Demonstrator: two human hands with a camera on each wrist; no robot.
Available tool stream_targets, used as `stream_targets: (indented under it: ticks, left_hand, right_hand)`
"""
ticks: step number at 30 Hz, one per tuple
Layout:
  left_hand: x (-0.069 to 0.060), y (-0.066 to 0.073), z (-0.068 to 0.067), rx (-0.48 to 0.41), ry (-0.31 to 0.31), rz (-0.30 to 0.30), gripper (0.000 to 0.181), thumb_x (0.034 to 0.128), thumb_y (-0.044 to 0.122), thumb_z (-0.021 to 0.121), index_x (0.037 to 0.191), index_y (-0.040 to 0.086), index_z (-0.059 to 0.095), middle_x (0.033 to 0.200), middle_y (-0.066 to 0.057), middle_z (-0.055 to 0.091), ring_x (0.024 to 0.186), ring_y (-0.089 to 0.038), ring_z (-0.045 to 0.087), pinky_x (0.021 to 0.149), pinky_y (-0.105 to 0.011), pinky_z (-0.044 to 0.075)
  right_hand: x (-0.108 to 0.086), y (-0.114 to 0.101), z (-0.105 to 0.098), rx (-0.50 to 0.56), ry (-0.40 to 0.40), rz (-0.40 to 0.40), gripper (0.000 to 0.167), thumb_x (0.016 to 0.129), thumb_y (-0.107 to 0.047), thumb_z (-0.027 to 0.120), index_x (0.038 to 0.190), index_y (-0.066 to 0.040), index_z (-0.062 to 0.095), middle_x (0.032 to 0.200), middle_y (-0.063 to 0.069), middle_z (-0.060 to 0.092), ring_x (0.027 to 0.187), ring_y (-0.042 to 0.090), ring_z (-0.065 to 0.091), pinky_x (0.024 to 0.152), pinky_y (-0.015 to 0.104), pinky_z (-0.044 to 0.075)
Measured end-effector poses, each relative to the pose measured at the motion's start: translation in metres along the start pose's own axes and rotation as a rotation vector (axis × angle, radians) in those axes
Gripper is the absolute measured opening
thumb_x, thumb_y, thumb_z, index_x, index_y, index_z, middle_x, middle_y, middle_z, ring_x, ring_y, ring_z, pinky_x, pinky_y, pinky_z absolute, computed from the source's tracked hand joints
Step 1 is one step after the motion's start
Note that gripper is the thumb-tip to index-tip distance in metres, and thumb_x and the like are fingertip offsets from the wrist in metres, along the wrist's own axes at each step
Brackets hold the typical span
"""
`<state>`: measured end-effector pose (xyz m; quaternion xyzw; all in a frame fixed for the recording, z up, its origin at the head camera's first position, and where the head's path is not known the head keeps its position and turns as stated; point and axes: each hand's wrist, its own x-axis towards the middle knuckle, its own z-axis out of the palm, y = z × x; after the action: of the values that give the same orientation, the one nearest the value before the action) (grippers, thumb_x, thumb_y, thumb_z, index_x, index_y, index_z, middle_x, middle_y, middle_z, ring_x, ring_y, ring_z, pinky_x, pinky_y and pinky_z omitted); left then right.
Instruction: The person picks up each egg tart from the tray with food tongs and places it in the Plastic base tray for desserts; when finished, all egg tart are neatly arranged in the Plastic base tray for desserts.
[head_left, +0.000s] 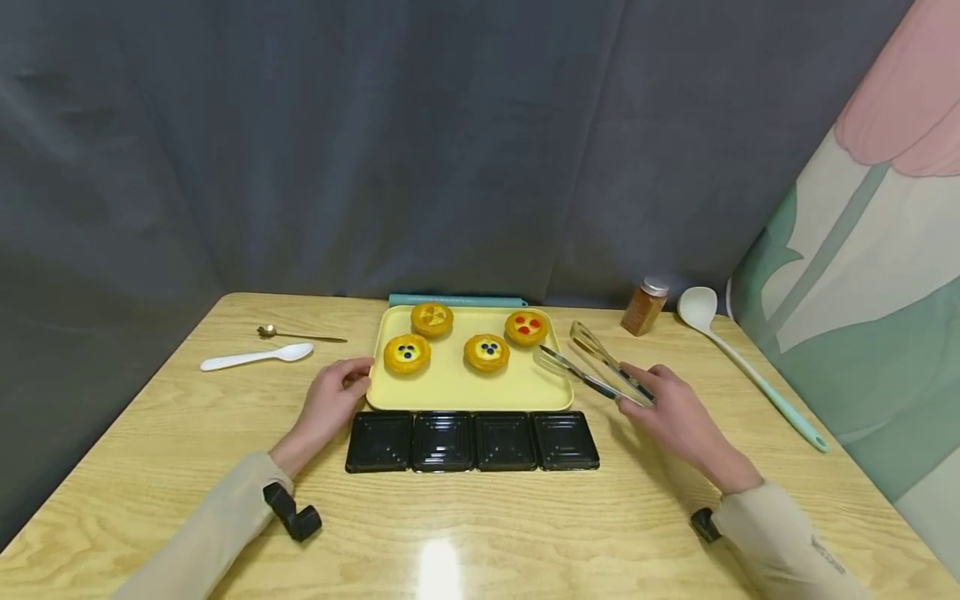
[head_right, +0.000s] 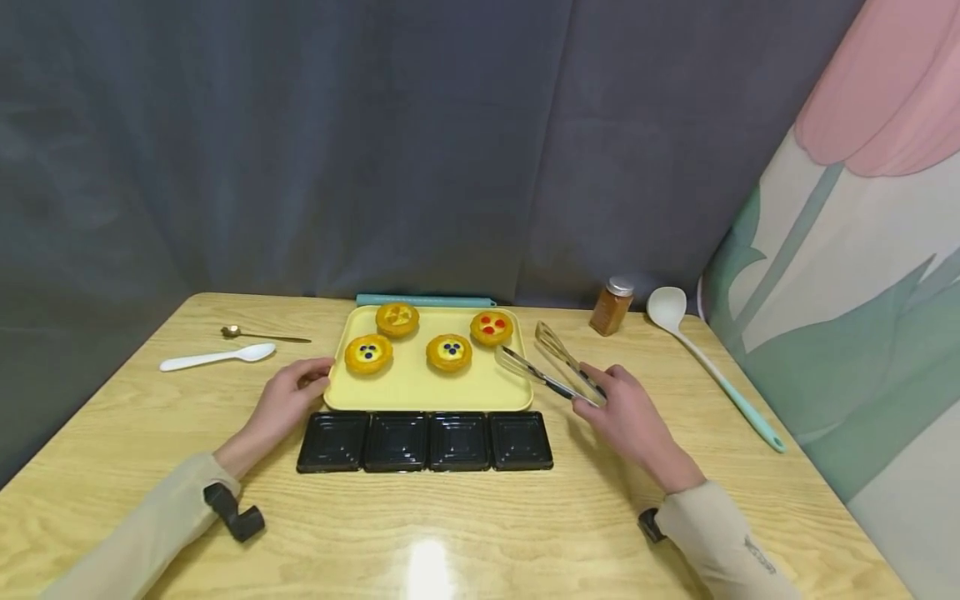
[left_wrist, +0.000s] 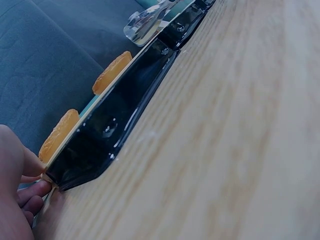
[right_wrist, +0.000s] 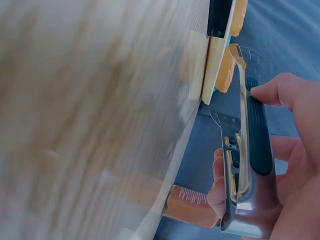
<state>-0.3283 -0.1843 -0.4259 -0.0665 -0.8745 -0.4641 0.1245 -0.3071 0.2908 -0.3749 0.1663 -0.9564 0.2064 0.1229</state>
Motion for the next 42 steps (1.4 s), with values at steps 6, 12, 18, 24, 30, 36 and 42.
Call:
stream_targets:
  ticks: [6,12,18,24,30,36,42]
  left_hand:
    - [0.003,0.001,0.000,0.007,0.002,0.011,0.036,0.0968,0.002,0.059,0.131,-0.008,0.062,0.111,-0.021,0.065,0.103,-0.033,0.056,0.091,-0.046,0.043]
    - [0.002,-0.001,-0.001,0.009,0.005,0.018,0.035,0.0967,0.001,0.058,0.131,-0.009,0.062,0.110,-0.022,0.065,0.102,-0.033,0.058,0.090,-0.045,0.045]
    - [0.002,-0.002,-0.003,-0.001,0.006,0.018,0.036,0.0972,0.000,0.058,0.132,-0.008,0.061,0.111,-0.022,0.065,0.102,-0.033,0.058,0.090,-0.045,0.044]
    - [0.003,-0.003,-0.003,-0.003,0.010,0.019,0.035,0.0968,0.001,0.059,0.131,-0.008,0.062,0.109,-0.021,0.065,0.102,-0.033,0.057,0.090,-0.044,0.043]
    - [0.002,-0.002,-0.004,0.002,0.001,0.011,0.036,0.0972,0.001,0.059,0.132,-0.008,0.061,0.110,-0.021,0.064,0.102,-0.033,0.056,0.090,-0.044,0.043]
    - [0.000,0.000,-0.004,0.000,-0.009,0.008,0.036,0.0972,0.001,0.059,0.132,-0.009,0.061,0.111,-0.022,0.064,0.103,-0.033,0.056,0.090,-0.045,0.043]
    - [0.001,-0.001,-0.001,-0.014,-0.015,0.008,0.036,0.0976,0.001,0.058,0.132,-0.008,0.061,0.113,-0.022,0.065,0.104,-0.033,0.057,0.092,-0.046,0.043]
  right_hand:
    - [0.006,-0.002,0.000,-0.006,0.017,-0.021,0.054,0.095,-0.023,0.067,0.138,0.007,0.056,0.101,0.022,0.058,0.066,0.019,0.044,0.058,0.035,0.038]
    - [0.014,-0.007,0.001,-0.009,0.011,-0.025,0.053,0.095,-0.023,0.066,0.139,0.006,0.056,0.099,0.021,0.058,0.067,0.019,0.044,0.060,0.035,0.038]
    - [0.021,-0.008,0.004,-0.014,0.010,-0.035,0.053,0.095,-0.020,0.066,0.140,0.006,0.056,0.099,0.022,0.058,0.068,0.021,0.044,0.062,0.036,0.039]
    - [0.030,-0.009,0.006,-0.012,-0.008,-0.034,0.053,0.096,-0.021,0.065,0.140,0.007,0.055,0.100,0.022,0.057,0.070,0.023,0.045,0.062,0.037,0.038]
    - [0.038,-0.010,0.012,-0.030,-0.021,-0.037,0.054,0.096,-0.022,0.066,0.140,0.007,0.055,0.097,0.020,0.056,0.071,0.025,0.044,0.063,0.037,0.038]
    - [0.044,-0.012,0.016,-0.033,-0.043,-0.034,0.054,0.097,-0.021,0.066,0.141,0.006,0.054,0.098,0.020,0.056,0.075,0.026,0.045,0.066,0.038,0.038]
    - [0.047,-0.013,0.016,-0.039,-0.057,-0.042,0.053,0.097,-0.020,0.066,0.140,0.008,0.054,0.097,0.021,0.055,0.075,0.027,0.045,0.065,0.038,0.037]
